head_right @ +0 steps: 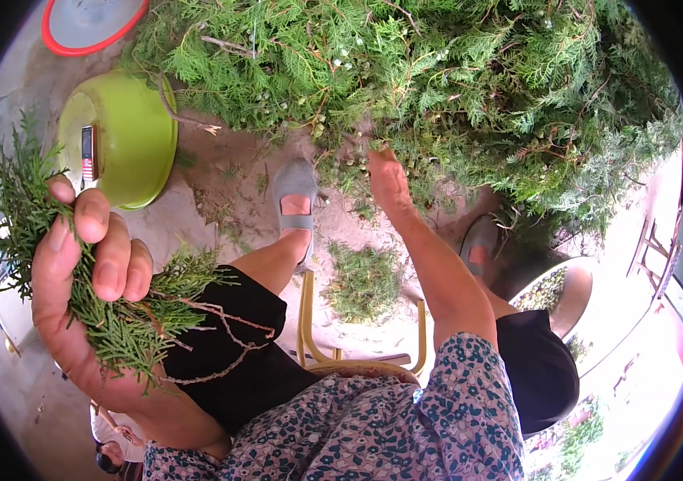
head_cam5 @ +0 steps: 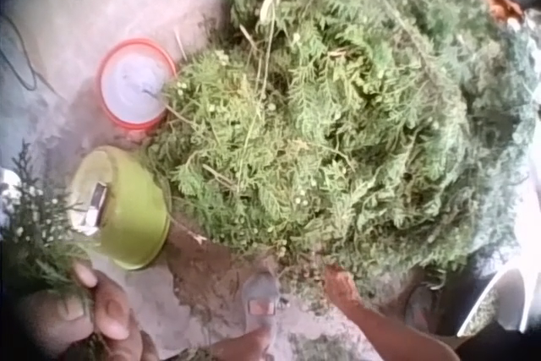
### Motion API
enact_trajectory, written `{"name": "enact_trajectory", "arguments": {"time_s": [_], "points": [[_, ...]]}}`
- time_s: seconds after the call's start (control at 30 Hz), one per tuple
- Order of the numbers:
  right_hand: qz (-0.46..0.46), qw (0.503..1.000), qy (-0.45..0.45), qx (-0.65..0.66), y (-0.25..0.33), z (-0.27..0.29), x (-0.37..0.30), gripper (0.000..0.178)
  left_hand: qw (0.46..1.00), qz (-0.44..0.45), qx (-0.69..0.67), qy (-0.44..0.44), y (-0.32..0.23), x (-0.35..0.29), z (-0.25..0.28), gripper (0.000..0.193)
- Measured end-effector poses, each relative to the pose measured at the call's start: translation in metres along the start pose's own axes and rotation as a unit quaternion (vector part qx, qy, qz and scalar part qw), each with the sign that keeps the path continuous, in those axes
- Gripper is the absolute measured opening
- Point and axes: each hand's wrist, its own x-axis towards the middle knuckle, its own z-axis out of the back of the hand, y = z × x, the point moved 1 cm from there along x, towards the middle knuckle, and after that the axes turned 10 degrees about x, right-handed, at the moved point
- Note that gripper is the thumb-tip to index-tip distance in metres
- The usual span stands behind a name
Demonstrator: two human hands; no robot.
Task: The person sits with a large pile of conifer branches and uses their hands to strip small green berries or buds from the stems. They place the collected items into a metal bowl while discarding the stripped stems onto the floor.
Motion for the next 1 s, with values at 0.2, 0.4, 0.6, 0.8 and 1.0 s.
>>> {"name": "enact_trajectory", "arguments": {"time_s": [0.2,0.4,0.6,0.8,1.0], "points": [[0.069,0.993,-0.084,-0.047,0.001,-0.025,0.06,0.016,1.0,0.004,0.015,-0.005,-0.001,0.0,-0.002,0.017],[0.04,0.987,-0.094,0.123,-0.022,-0.001,0.07,0.013,1.0,-0.012,0.0,-0.005,0.001,0.003,0.002,0.018],[0.172,0.983,-0.062,-0.001,-0.016,-0.017,0.052,0.015,0.999,-0.027,0.023,0.016,0.003,0.002,0.003,0.018],[-0.044,0.996,0.008,0.071,0.003,-0.017,0.051,0.016,0.999,-0.027,0.024,0.0,0.003,0.003,0.003,0.019],[-0.124,0.82,0.071,0.555,0.007,0.018,0.027,0.006,1.0,-0.005,0.013,0.003,-0.001,0.0,0.007,0.018]]}}
